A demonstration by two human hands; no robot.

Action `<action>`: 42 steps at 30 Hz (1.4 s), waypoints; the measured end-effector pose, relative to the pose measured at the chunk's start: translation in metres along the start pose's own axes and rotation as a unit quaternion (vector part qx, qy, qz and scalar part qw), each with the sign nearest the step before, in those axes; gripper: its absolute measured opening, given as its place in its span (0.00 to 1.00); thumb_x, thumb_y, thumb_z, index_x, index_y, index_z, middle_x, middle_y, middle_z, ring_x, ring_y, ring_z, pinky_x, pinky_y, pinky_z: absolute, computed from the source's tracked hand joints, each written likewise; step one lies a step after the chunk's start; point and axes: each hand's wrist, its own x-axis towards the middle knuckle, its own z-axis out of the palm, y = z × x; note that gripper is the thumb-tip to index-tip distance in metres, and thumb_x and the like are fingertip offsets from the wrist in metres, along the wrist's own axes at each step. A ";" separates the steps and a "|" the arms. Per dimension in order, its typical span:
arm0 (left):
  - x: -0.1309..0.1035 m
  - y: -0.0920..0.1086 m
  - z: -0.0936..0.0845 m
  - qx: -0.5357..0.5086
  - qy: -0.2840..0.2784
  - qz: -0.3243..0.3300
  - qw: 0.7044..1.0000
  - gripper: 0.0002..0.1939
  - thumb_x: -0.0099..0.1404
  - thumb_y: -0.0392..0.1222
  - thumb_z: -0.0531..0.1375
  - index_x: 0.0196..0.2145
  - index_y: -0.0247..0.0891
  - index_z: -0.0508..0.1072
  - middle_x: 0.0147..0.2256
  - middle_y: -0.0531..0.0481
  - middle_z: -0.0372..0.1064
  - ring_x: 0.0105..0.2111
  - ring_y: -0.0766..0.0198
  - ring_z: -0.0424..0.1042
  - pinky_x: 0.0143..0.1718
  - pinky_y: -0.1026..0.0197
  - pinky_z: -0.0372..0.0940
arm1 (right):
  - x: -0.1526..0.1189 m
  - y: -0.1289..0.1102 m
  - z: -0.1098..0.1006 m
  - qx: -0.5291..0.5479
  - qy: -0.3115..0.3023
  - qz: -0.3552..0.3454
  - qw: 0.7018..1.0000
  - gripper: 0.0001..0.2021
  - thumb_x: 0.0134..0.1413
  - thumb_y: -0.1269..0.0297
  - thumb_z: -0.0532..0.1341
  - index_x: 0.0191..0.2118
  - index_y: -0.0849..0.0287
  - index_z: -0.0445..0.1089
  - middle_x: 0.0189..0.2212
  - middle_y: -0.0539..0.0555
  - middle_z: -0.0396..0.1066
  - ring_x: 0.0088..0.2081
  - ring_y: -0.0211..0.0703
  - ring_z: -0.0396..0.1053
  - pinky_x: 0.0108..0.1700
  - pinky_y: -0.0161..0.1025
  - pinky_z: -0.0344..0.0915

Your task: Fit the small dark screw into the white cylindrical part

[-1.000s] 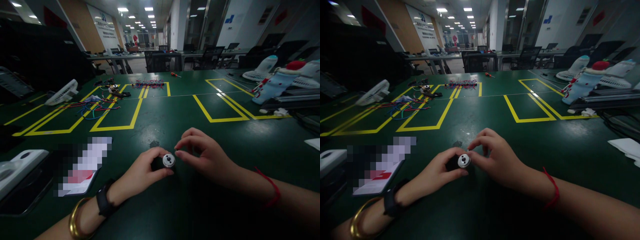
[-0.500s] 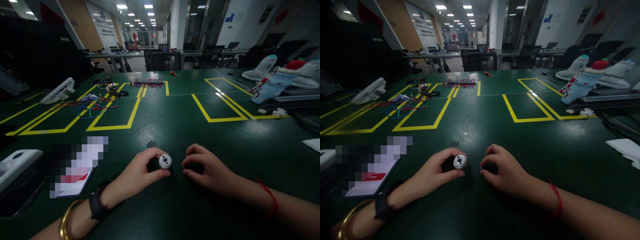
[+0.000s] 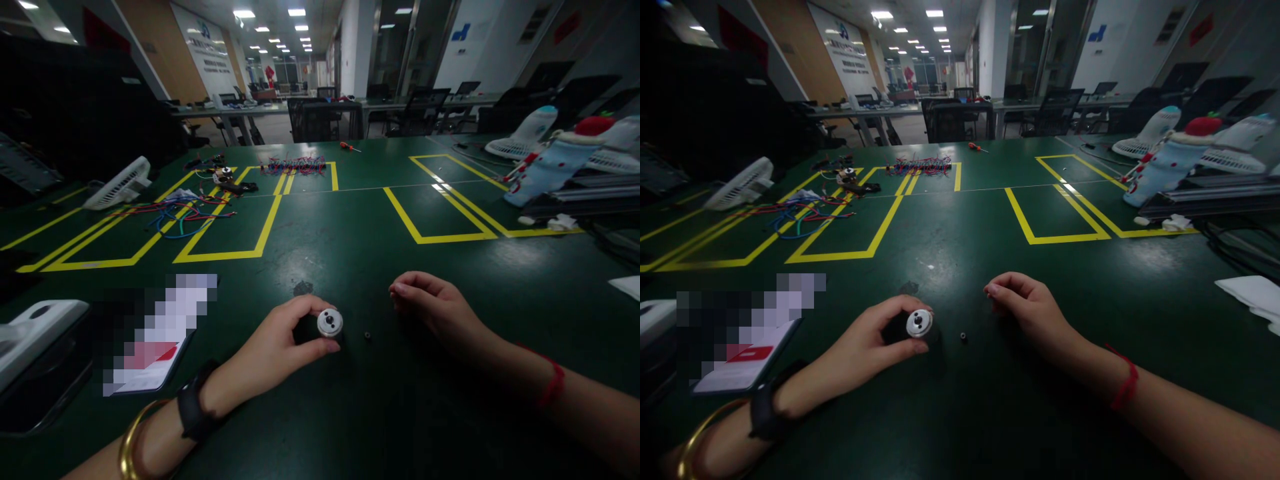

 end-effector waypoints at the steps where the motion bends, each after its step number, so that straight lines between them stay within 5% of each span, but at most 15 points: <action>1: 0.000 0.000 0.000 0.001 0.001 0.000 1.000 0.14 0.61 0.40 0.66 0.44 0.41 0.70 0.43 0.51 0.72 0.43 0.58 0.70 0.46 0.57 0.64 | -0.001 -0.001 0.001 0.000 -0.002 0.002 1.000 0.11 0.54 0.57 0.65 0.37 0.59 0.70 0.28 0.49 0.68 0.29 0.38 0.66 0.32 0.36 0.62; 7: 0.000 0.000 0.000 0.003 0.002 -0.003 1.000 0.14 0.61 0.40 0.66 0.44 0.41 0.70 0.43 0.51 0.71 0.43 0.58 0.70 0.45 0.57 0.64 | -0.007 -0.008 0.005 -0.144 -0.054 -0.056 0.986 0.08 0.57 0.59 0.62 0.36 0.57 0.71 0.33 0.50 0.67 0.32 0.38 0.66 0.33 0.37 0.64; 14: 0.001 0.001 0.001 0.008 0.010 -0.001 1.000 0.13 0.61 0.41 0.66 0.43 0.41 0.71 0.42 0.50 0.71 0.43 0.56 0.70 0.45 0.56 0.64 | -0.014 -0.005 0.019 -0.376 -0.147 -0.185 0.896 0.08 0.51 0.65 0.66 0.39 0.55 0.75 0.44 0.55 0.63 0.45 0.46 0.65 0.47 0.46 0.66; 25: 0.001 -0.001 0.002 0.018 0.011 0.006 1.000 0.12 0.62 0.41 0.66 0.42 0.40 0.71 0.39 0.52 0.71 0.38 0.59 0.70 0.40 0.59 0.63 | -0.006 -0.036 0.054 -0.343 -0.117 -0.301 0.882 0.05 0.55 0.66 0.64 0.39 0.55 0.75 0.43 0.54 0.63 0.43 0.43 0.67 0.46 0.42 0.66; 30: 0.000 0.000 0.002 0.026 0.009 0.006 1.000 0.14 0.61 0.42 0.66 0.45 0.41 0.71 0.41 0.51 0.71 0.41 0.58 0.70 0.42 0.58 0.63 | -0.002 -0.040 0.062 -0.378 -0.122 -0.289 0.871 0.05 0.54 0.66 0.64 0.38 0.56 0.76 0.43 0.54 0.65 0.40 0.41 0.69 0.44 0.41 0.67; 42: 0.000 0.001 0.001 0.024 0.012 0.013 1.000 0.13 0.62 0.42 0.66 0.43 0.42 0.71 0.41 0.52 0.71 0.41 0.58 0.70 0.42 0.58 0.63 | -0.003 -0.039 0.068 -0.337 -0.119 -0.250 0.900 0.04 0.53 0.64 0.66 0.36 0.54 0.76 0.41 0.52 0.66 0.39 0.40 0.68 0.40 0.39 0.66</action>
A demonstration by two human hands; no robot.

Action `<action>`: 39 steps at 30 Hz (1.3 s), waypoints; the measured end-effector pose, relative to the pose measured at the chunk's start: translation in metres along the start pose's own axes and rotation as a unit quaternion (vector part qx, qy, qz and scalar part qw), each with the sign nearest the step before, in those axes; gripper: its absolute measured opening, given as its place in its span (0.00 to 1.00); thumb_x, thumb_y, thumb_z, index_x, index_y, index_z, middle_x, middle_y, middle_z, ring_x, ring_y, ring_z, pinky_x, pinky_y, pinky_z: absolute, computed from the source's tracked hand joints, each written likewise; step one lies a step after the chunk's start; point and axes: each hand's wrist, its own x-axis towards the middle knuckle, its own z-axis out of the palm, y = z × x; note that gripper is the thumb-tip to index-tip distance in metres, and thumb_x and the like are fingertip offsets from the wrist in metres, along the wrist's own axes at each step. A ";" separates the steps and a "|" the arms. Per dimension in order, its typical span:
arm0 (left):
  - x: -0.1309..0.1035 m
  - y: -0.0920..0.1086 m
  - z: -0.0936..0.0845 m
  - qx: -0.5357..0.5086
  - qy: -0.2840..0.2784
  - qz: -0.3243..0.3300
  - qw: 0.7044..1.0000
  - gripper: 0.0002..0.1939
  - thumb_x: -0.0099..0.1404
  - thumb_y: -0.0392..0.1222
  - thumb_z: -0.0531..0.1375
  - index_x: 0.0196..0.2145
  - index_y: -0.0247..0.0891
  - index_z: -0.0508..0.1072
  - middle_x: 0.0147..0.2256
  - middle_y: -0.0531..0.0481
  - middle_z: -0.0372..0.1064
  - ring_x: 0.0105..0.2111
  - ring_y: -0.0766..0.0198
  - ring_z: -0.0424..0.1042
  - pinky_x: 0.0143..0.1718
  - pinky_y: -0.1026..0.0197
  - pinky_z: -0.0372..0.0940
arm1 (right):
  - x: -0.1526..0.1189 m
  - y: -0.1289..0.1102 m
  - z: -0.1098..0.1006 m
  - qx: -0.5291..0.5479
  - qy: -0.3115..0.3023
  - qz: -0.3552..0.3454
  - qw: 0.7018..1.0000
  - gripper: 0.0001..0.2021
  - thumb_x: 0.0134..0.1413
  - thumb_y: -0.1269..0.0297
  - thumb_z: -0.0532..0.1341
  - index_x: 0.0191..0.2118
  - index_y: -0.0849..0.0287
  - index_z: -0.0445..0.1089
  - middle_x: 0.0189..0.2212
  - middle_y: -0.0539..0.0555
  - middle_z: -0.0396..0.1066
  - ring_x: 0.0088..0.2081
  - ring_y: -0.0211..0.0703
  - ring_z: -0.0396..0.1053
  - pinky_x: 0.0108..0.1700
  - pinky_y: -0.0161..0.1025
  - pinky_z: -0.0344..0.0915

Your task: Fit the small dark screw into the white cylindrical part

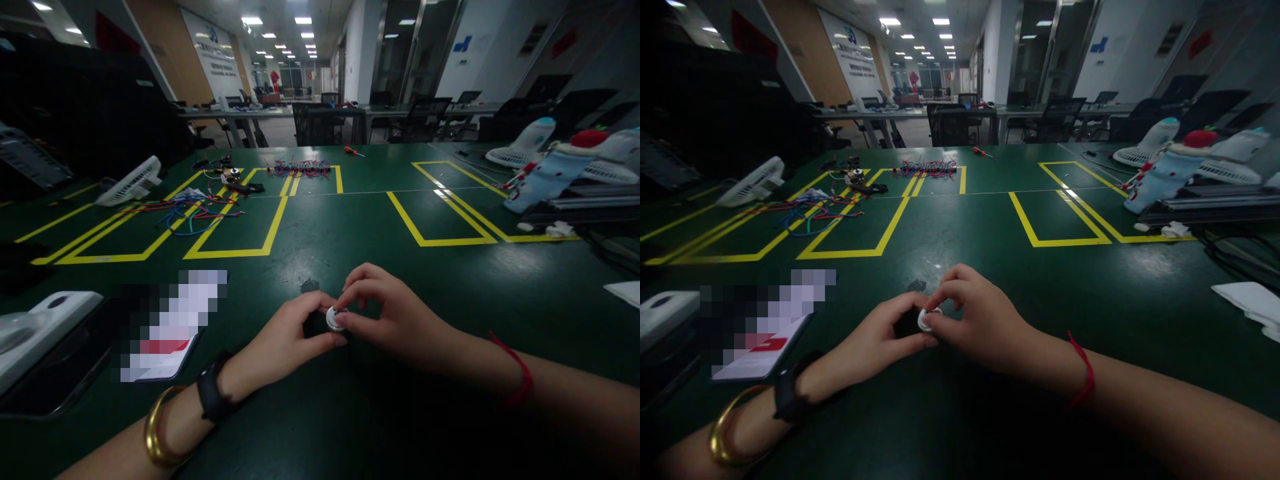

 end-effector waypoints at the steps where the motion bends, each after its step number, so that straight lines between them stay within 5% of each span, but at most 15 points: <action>1: 0.000 0.000 0.000 0.001 -0.001 0.000 1.000 0.13 0.62 0.42 0.66 0.43 0.42 0.71 0.41 0.52 0.71 0.41 0.58 0.70 0.42 0.58 0.63 | 0.000 0.000 -0.001 0.002 -0.003 0.006 1.000 0.05 0.53 0.63 0.66 0.37 0.54 0.76 0.41 0.52 0.66 0.39 0.40 0.68 0.40 0.39 0.66; 6: 0.000 0.000 -0.001 -0.009 -0.004 -0.002 1.000 0.12 0.62 0.41 0.66 0.43 0.41 0.71 0.41 0.52 0.71 0.41 0.58 0.70 0.42 0.58 0.63 | -0.011 0.007 -0.012 0.051 0.002 0.039 0.998 0.12 0.55 0.59 0.64 0.44 0.55 0.72 0.40 0.53 0.68 0.37 0.40 0.67 0.38 0.39 0.65; 12: 0.000 0.000 -0.002 -0.022 -0.013 -0.008 1.000 0.14 0.61 0.41 0.66 0.44 0.42 0.71 0.43 0.51 0.71 0.43 0.58 0.70 0.45 0.57 0.63 | -0.032 0.040 -0.018 0.214 0.067 0.202 0.953 0.12 0.59 0.55 0.61 0.42 0.57 0.70 0.33 0.50 0.69 0.31 0.38 0.66 0.32 0.36 0.64; 18: 0.000 0.000 -0.002 -0.024 -0.017 -0.015 0.999 0.14 0.62 0.40 0.66 0.45 0.42 0.70 0.43 0.52 0.71 0.43 0.59 0.70 0.46 0.58 0.63 | -0.039 0.050 -0.014 0.282 0.092 0.217 0.930 0.12 0.59 0.54 0.60 0.39 0.58 0.70 0.30 0.48 0.66 0.29 0.36 0.65 0.30 0.34 0.62; 24: 0.000 0.000 -0.001 -0.026 -0.013 -0.016 0.999 0.14 0.62 0.39 0.66 0.44 0.41 0.70 0.44 0.50 0.71 0.44 0.58 0.70 0.46 0.57 0.63 | -0.038 0.045 -0.015 0.208 0.064 0.188 0.958 0.10 0.61 0.57 0.58 0.38 0.58 0.70 0.30 0.49 0.67 0.29 0.36 0.64 0.30 0.35 0.61; 30: 0.001 0.001 -0.001 -0.023 -0.016 -0.015 0.999 0.12 0.62 0.40 0.66 0.43 0.41 0.71 0.42 0.51 0.71 0.42 0.58 0.70 0.44 0.58 0.64 | -0.037 0.038 -0.015 0.024 -0.066 0.031 0.997 0.05 0.59 0.69 0.59 0.40 0.58 0.71 0.36 0.52 0.69 0.37 0.41 0.66 0.39 0.39 0.64; 35: 0.000 0.000 0.000 -0.026 -0.013 -0.010 1.000 0.11 0.62 0.39 0.65 0.42 0.40 0.71 0.41 0.51 0.71 0.41 0.59 0.70 0.43 0.59 0.63 | -0.029 0.018 -0.007 0.026 -0.024 -0.001 0.999 0.11 0.57 0.69 0.61 0.47 0.58 0.68 0.39 0.52 0.68 0.35 0.38 0.66 0.37 0.37 0.65; 39: -0.001 -0.002 0.000 -0.010 -0.010 -0.012 1.000 0.13 0.62 0.40 0.66 0.44 0.41 0.70 0.41 0.51 0.70 0.41 0.59 0.69 0.41 0.59 0.63 | -0.012 0.005 0.002 -0.006 -0.007 -0.024 1.000 0.08 0.57 0.66 0.62 0.43 0.58 0.71 0.40 0.52 0.67 0.37 0.39 0.67 0.38 0.37 0.64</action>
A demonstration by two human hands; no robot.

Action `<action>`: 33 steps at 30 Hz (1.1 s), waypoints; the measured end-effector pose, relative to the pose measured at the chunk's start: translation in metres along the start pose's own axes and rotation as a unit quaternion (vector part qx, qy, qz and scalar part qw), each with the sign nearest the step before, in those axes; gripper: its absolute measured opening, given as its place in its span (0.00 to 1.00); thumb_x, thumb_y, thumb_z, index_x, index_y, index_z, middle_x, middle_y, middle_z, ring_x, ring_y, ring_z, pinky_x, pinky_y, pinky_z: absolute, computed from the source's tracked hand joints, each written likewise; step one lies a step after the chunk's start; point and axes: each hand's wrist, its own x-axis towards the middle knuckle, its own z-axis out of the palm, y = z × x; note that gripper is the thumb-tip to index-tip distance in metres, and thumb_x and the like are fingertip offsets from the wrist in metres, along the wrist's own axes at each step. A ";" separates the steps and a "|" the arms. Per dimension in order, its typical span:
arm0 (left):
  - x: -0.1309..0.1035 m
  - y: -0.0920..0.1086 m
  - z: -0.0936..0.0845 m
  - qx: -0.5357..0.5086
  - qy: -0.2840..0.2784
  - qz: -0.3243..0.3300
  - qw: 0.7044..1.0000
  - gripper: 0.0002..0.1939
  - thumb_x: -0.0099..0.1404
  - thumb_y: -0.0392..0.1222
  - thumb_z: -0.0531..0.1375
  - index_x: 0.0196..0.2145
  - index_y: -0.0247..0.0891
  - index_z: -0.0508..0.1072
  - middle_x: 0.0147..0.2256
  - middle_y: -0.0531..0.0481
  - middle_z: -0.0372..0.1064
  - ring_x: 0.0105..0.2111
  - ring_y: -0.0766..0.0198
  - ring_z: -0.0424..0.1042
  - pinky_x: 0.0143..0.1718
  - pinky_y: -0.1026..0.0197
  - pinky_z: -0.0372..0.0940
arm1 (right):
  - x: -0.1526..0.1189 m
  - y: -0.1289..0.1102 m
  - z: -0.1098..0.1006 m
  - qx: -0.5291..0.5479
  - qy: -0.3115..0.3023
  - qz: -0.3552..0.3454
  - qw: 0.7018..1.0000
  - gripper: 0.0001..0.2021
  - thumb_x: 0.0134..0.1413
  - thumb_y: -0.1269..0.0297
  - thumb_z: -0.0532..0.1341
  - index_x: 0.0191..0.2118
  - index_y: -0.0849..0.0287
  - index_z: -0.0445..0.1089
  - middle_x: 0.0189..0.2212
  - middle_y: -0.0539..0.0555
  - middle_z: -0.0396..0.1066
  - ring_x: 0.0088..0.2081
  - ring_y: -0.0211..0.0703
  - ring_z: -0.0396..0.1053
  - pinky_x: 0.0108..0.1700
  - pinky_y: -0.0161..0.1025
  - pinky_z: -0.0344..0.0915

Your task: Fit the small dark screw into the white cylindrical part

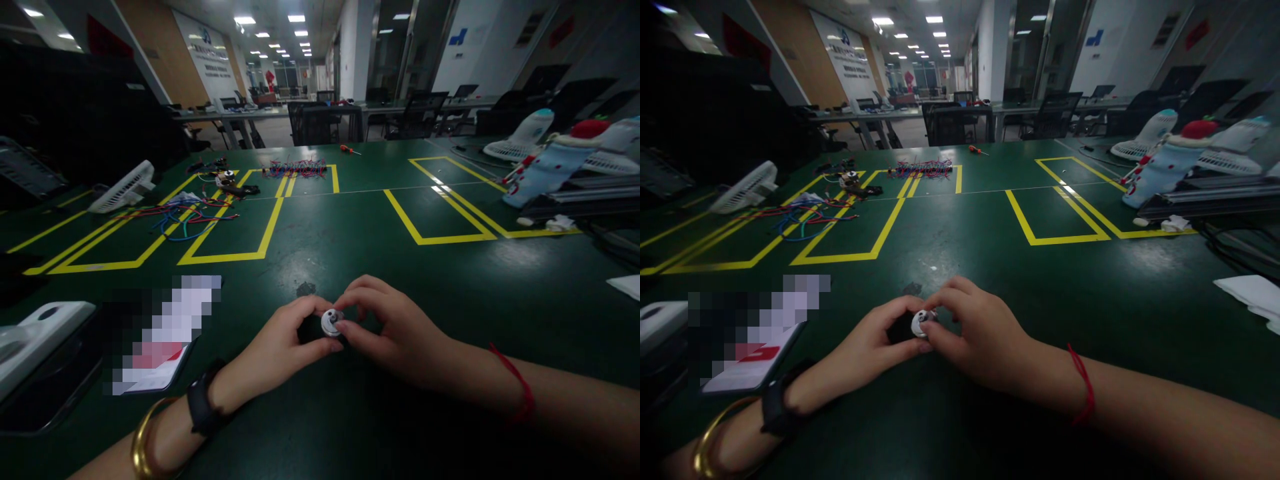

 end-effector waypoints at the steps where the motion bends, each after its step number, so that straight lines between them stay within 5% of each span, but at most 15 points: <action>1: 0.000 0.000 0.000 0.003 0.001 -0.001 1.000 0.13 0.62 0.40 0.66 0.44 0.41 0.70 0.41 0.52 0.70 0.41 0.59 0.69 0.41 0.60 0.63 | 0.004 -0.002 0.001 -0.007 0.003 -0.003 1.000 0.07 0.57 0.66 0.62 0.41 0.58 0.72 0.40 0.52 0.67 0.37 0.39 0.67 0.38 0.37 0.64; 8: 0.001 0.000 -0.001 -0.009 0.000 0.007 1.000 0.13 0.61 0.39 0.67 0.44 0.41 0.70 0.41 0.53 0.71 0.41 0.60 0.69 0.44 0.59 0.62 | 0.001 0.009 -0.017 0.003 0.093 0.020 0.995 0.04 0.58 0.67 0.62 0.39 0.58 0.72 0.38 0.52 0.64 0.38 0.39 0.65 0.38 0.36 0.65; 14: 0.001 0.002 -0.001 -0.016 -0.005 0.001 1.000 0.14 0.61 0.39 0.66 0.44 0.42 0.70 0.42 0.52 0.71 0.42 0.59 0.70 0.44 0.58 0.63 | -0.028 0.039 -0.013 -0.051 -0.038 0.065 0.996 0.06 0.58 0.65 0.62 0.40 0.54 0.75 0.45 0.55 0.64 0.46 0.45 0.65 0.47 0.43 0.66; 24: 0.001 0.001 -0.001 -0.012 -0.003 -0.003 1.000 0.15 0.61 0.39 0.66 0.45 0.42 0.70 0.43 0.51 0.71 0.43 0.58 0.70 0.45 0.57 0.63 | -0.033 0.042 -0.011 -0.087 -0.053 0.038 0.994 0.08 0.57 0.66 0.63 0.41 0.52 0.77 0.47 0.55 0.66 0.49 0.46 0.64 0.49 0.45 0.66; 29: 0.002 0.002 -0.002 -0.013 -0.004 -0.007 1.000 0.13 0.62 0.39 0.66 0.44 0.42 0.70 0.43 0.51 0.71 0.43 0.58 0.70 0.45 0.57 0.63 | -0.035 0.036 -0.017 -0.022 -0.040 0.055 0.997 0.10 0.55 0.65 0.63 0.44 0.54 0.75 0.48 0.56 0.66 0.49 0.48 0.65 0.51 0.47 0.65; 33: 0.002 0.002 -0.003 -0.012 -0.007 -0.006 1.000 0.14 0.62 0.40 0.66 0.44 0.41 0.70 0.43 0.51 0.71 0.43 0.58 0.70 0.45 0.57 0.63 | -0.034 0.038 -0.024 0.103 0.029 0.143 0.984 0.07 0.59 0.62 0.60 0.41 0.55 0.73 0.41 0.54 0.69 0.43 0.45 0.68 0.45 0.45 0.66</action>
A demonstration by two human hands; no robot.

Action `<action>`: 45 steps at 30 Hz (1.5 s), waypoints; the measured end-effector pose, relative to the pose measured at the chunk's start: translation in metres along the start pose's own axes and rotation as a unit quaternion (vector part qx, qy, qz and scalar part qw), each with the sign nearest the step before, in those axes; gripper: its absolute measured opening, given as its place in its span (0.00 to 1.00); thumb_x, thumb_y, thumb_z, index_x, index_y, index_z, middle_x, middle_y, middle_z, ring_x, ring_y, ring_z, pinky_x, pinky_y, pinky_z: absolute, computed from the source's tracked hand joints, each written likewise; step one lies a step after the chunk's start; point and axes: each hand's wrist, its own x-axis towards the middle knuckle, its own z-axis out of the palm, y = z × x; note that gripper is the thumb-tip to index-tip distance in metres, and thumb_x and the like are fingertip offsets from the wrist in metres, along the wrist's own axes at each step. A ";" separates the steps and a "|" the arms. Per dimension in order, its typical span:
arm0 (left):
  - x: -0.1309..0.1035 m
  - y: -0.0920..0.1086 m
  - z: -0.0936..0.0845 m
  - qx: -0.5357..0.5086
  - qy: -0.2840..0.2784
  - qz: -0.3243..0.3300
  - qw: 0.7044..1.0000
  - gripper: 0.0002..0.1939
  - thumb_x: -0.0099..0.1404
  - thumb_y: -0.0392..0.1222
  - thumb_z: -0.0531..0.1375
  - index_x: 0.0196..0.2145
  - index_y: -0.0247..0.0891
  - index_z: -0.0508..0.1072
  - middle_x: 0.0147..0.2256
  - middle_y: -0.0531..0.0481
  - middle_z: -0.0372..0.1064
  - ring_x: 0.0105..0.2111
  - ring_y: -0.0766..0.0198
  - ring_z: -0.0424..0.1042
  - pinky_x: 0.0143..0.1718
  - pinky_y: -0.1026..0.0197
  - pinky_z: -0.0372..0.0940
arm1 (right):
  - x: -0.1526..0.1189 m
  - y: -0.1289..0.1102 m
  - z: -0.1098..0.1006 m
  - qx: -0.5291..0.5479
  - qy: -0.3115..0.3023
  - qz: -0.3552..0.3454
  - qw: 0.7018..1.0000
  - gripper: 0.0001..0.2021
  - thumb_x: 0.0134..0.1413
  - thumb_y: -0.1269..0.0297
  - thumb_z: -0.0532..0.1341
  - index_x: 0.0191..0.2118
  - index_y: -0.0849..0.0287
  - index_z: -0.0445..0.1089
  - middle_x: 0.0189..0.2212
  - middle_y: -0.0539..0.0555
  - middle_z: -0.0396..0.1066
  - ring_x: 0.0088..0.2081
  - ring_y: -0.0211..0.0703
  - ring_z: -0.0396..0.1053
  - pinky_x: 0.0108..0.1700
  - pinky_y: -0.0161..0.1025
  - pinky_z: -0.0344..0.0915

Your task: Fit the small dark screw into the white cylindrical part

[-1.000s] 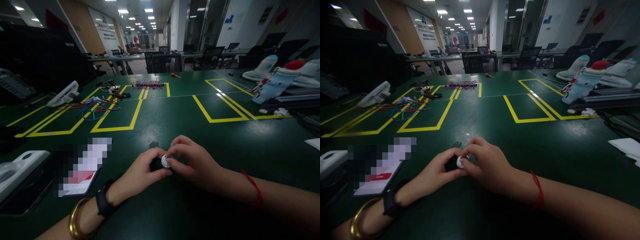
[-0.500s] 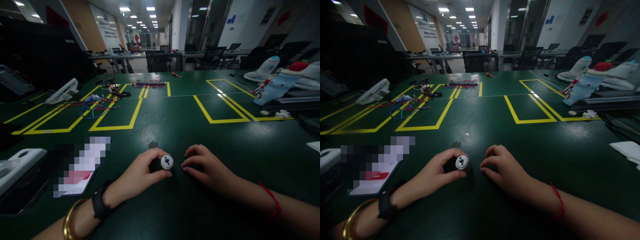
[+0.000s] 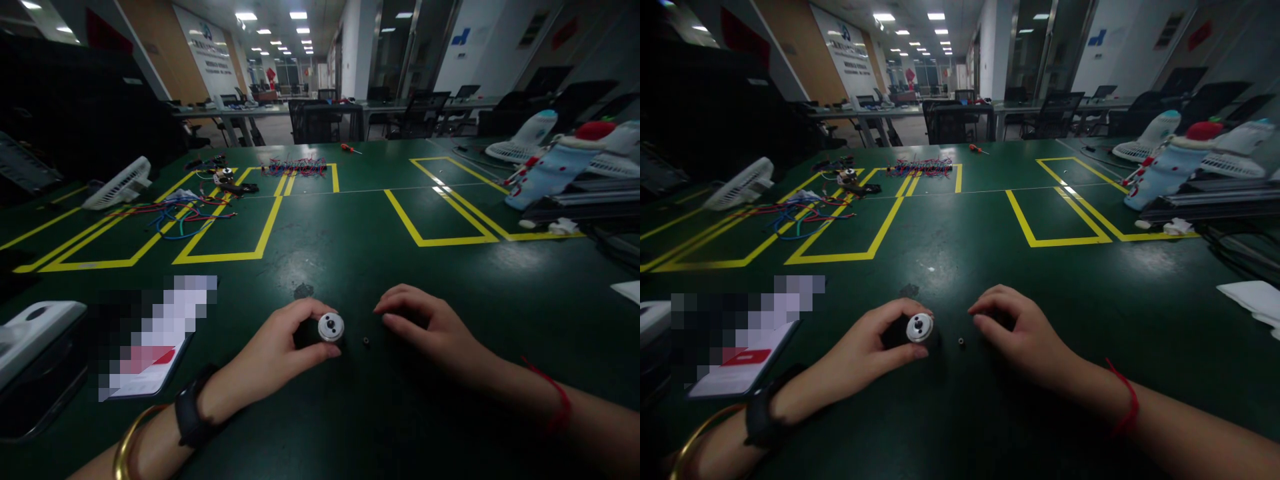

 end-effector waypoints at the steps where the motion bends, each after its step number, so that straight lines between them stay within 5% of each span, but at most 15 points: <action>1: 0.000 0.000 0.000 0.000 0.000 0.001 1.000 0.14 0.61 0.40 0.66 0.44 0.41 0.70 0.43 0.51 0.71 0.43 0.58 0.70 0.45 0.57 0.63 | 0.001 0.001 -0.001 0.038 0.026 0.031 0.998 0.07 0.60 0.61 0.59 0.39 0.56 0.72 0.38 0.53 0.70 0.41 0.44 0.69 0.43 0.43 0.66; 6: 0.000 -0.001 0.000 0.000 0.002 0.003 1.000 0.14 0.61 0.40 0.66 0.44 0.42 0.71 0.44 0.51 0.71 0.43 0.58 0.70 0.46 0.57 0.63 | 0.006 0.007 -0.004 0.119 0.081 0.106 0.984 0.10 0.60 0.57 0.59 0.39 0.57 0.71 0.34 0.52 0.70 0.35 0.42 0.68 0.36 0.40 0.65; 10: -0.001 0.001 0.000 0.002 0.004 0.006 1.000 0.14 0.61 0.39 0.66 0.45 0.41 0.71 0.44 0.50 0.71 0.44 0.57 0.70 0.46 0.56 0.63 | 0.003 0.002 -0.001 -0.022 -0.021 -0.008 1.000 0.05 0.58 0.66 0.59 0.38 0.57 0.72 0.38 0.53 0.69 0.40 0.43 0.68 0.42 0.43 0.66; 15: -0.001 0.001 0.001 0.003 0.007 0.011 1.000 0.13 0.61 0.39 0.67 0.43 0.41 0.71 0.42 0.51 0.71 0.42 0.58 0.70 0.45 0.57 0.63 | 0.001 0.000 0.009 -0.163 -0.087 -0.113 0.976 0.09 0.52 0.68 0.65 0.42 0.56 0.74 0.45 0.56 0.67 0.47 0.48 0.65 0.49 0.47 0.64; 23: -0.001 -0.001 0.002 0.003 0.010 0.016 1.000 0.12 0.61 0.39 0.67 0.42 0.40 0.71 0.40 0.51 0.71 0.41 0.58 0.70 0.43 0.58 0.63 | 0.020 -0.025 0.016 -0.074 -0.025 -0.143 0.987 0.05 0.58 0.68 0.61 0.41 0.57 0.72 0.39 0.53 0.67 0.38 0.39 0.67 0.39 0.37 0.67; 30: -0.001 -0.001 0.003 0.017 0.010 0.011 1.000 0.12 0.61 0.41 0.66 0.42 0.40 0.71 0.40 0.52 0.71 0.40 0.59 0.70 0.41 0.59 0.63 | 0.031 -0.043 0.028 -0.082 -0.078 -0.213 0.970 0.06 0.59 0.68 0.60 0.42 0.59 0.71 0.40 0.54 0.68 0.39 0.40 0.68 0.42 0.38 0.67; 37: -0.001 -0.001 0.003 0.016 0.011 0.009 1.000 0.12 0.62 0.42 0.66 0.43 0.41 0.71 0.40 0.51 0.71 0.40 0.58 0.70 0.41 0.59 0.63 | 0.029 -0.044 0.030 -0.085 -0.077 -0.181 0.977 0.07 0.58 0.67 0.62 0.42 0.57 0.73 0.40 0.54 0.69 0.39 0.41 0.69 0.40 0.38 0.67; 40: -0.001 0.000 0.003 0.011 0.011 0.007 1.000 0.12 0.62 0.44 0.65 0.43 0.40 0.71 0.41 0.50 0.71 0.40 0.57 0.70 0.41 0.58 0.64 | 0.024 -0.043 0.026 -0.068 -0.074 -0.163 0.981 0.16 0.52 0.67 0.65 0.48 0.56 0.70 0.43 0.55 0.69 0.41 0.43 0.69 0.41 0.39 0.67; 45: 0.000 0.000 0.002 -0.001 0.009 0.013 1.000 0.13 0.61 0.40 0.66 0.43 0.40 0.71 0.42 0.50 0.72 0.42 0.57 0.70 0.44 0.57 0.64 | 0.014 -0.015 0.013 0.046 -0.024 -0.006 0.999 0.10 0.58 0.60 0.61 0.44 0.57 0.68 0.38 0.53 0.71 0.36 0.41 0.70 0.36 0.39 0.68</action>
